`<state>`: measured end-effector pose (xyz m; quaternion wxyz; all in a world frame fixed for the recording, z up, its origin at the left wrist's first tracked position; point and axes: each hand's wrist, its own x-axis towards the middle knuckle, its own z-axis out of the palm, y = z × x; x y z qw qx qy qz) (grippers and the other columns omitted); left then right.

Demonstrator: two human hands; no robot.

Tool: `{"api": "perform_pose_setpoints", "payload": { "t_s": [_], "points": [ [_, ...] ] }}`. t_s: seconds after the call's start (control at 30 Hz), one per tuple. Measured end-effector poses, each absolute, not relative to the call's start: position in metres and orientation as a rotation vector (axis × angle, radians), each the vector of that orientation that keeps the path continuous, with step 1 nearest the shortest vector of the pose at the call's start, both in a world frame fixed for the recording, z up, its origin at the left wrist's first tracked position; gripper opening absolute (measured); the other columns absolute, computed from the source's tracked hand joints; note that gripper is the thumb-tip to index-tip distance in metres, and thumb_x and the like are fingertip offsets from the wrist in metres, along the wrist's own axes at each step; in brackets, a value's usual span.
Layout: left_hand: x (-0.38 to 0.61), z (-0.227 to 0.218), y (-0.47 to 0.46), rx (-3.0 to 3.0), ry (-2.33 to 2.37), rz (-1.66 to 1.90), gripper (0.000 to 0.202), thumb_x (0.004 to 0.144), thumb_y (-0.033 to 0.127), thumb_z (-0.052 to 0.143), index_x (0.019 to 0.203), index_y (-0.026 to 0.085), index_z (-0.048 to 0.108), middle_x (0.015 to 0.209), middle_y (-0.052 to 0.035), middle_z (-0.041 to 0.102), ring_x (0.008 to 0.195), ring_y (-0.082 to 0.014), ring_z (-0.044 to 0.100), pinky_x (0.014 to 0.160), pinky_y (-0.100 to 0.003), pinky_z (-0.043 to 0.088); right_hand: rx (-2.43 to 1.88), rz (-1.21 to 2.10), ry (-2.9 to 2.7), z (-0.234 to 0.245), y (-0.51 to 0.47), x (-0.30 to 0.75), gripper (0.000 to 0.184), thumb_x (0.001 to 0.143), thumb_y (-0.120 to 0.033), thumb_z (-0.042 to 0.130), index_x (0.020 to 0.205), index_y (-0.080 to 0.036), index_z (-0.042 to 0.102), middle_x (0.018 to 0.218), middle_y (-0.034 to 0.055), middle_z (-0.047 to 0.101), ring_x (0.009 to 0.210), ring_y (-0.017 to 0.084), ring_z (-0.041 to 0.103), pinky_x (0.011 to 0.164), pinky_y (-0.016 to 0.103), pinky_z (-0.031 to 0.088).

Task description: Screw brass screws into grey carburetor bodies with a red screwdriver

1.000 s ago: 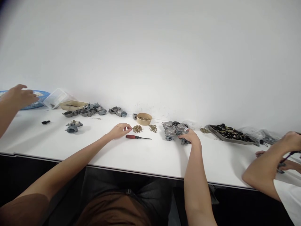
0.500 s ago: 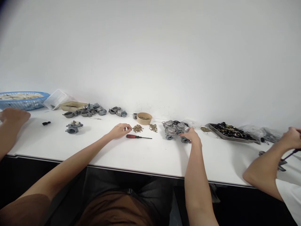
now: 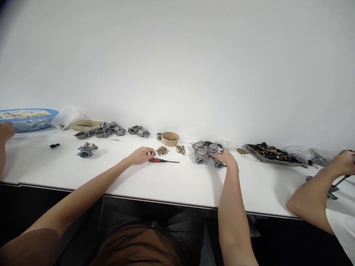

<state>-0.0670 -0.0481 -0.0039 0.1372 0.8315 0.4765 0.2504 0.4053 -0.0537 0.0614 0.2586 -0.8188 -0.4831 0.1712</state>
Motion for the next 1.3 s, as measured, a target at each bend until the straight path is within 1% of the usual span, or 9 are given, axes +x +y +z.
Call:
{"api": "perform_pose_setpoints", "payload": {
  "t_s": [0.13,0.23,0.4,0.57,0.7,0.83,0.9,1.07,1.3],
  "points": [
    [-0.066,-0.003,-0.050,2.417,1.369,0.637,0.030,0.091,0.043,0.052,0.106,0.031,0.074,0.099,-0.0005,0.075,0.095,-0.0222,0.067,0.078,-0.029,0.051,-2.056,-0.069,-1.186,0.079,-0.068,0.389,0.067,0.067,-0.058,0.079,0.118,-0.019,0.060,0.119,0.0186,0.065,0.111,0.036,0.061,0.090,0.051,0.051],
    [-0.063,-0.001,-0.054,2.432,1.336,0.643,0.029,0.091,0.043,0.051,0.106,0.032,0.074,0.099,0.0003,0.075,0.094,-0.0220,0.067,0.077,-0.029,0.051,-1.617,-0.419,-1.161,0.100,-0.082,0.348,0.036,0.084,-0.050,0.065,0.103,-0.020,0.064,0.112,0.0120,0.067,0.092,0.024,0.066,0.087,0.041,0.050],
    [-0.067,0.013,-0.056,2.433,1.344,0.806,0.029,0.092,0.041,0.051,0.101,0.028,0.075,0.100,-0.0002,0.076,0.086,-0.0194,0.068,0.076,-0.028,0.051,-1.146,-0.266,-1.955,0.110,-0.085,0.236,0.024,0.095,-0.039,0.054,0.097,-0.020,0.068,0.092,0.0051,0.071,0.073,0.016,0.064,0.071,0.028,0.048],
    [-0.116,0.048,-0.057,2.258,1.752,1.318,0.028,0.092,0.035,0.051,0.106,0.023,0.073,0.103,-0.0043,0.076,0.087,-0.0210,0.068,0.082,-0.031,0.051,-0.946,-0.101,-2.678,0.059,-0.073,0.153,0.031,0.094,-0.047,0.059,0.111,-0.023,0.073,0.109,0.0093,0.072,0.096,0.023,0.067,0.077,0.030,0.047],
    [-0.177,0.055,-0.081,1.870,2.449,1.374,0.034,0.088,0.043,0.059,0.115,0.025,0.069,0.119,-0.0103,0.069,0.116,-0.0342,0.058,0.101,-0.047,0.045,-0.932,-0.058,-2.763,0.022,-0.074,0.137,0.033,0.097,-0.043,0.057,0.121,-0.024,0.069,0.114,0.0116,0.069,0.103,0.025,0.064,0.080,0.031,0.047],
    [-0.231,0.032,-0.106,1.536,2.803,0.967,0.066,0.075,0.063,0.068,0.129,0.026,0.060,0.142,-0.0198,0.051,0.129,-0.0492,0.045,0.102,-0.068,0.035,-0.934,0.078,-2.725,0.017,-0.076,0.144,0.025,0.099,-0.032,0.053,0.113,-0.025,0.072,0.103,0.0082,0.071,0.095,0.021,0.064,0.081,0.029,0.045],
    [-0.250,0.019,-0.111,1.448,2.745,0.833,0.063,0.078,0.063,0.064,0.129,0.026,0.058,0.138,-0.0199,0.054,0.121,-0.0466,0.053,0.098,-0.063,0.042,-0.928,0.165,-2.705,0.018,-0.075,0.148,0.023,0.097,-0.032,0.056,0.109,-0.026,0.073,0.102,0.0068,0.071,0.095,0.021,0.064,0.081,0.029,0.045],
    [-0.261,0.009,-0.106,1.710,2.536,0.838,0.041,0.083,0.043,0.062,0.120,0.027,0.059,0.118,-0.0118,0.068,0.112,-0.0347,0.062,0.090,-0.042,0.051,-0.907,0.249,-2.674,0.019,-0.075,0.149,0.022,0.093,-0.029,0.058,0.109,-0.025,0.073,0.103,0.0063,0.072,0.095,0.021,0.063,0.083,0.030,0.044],
    [-0.172,0.009,-0.082,2.245,1.616,0.919,0.039,0.080,0.046,0.069,0.113,0.028,0.065,0.119,-0.0043,0.070,0.105,-0.0264,0.065,0.090,-0.036,0.052,-0.974,0.572,-2.768,0.032,-0.070,0.165,0.029,0.075,-0.018,0.068,0.103,-0.024,0.072,0.097,0.0023,0.074,0.082,0.018,0.064,0.068,0.025,0.044]
  ]
}}
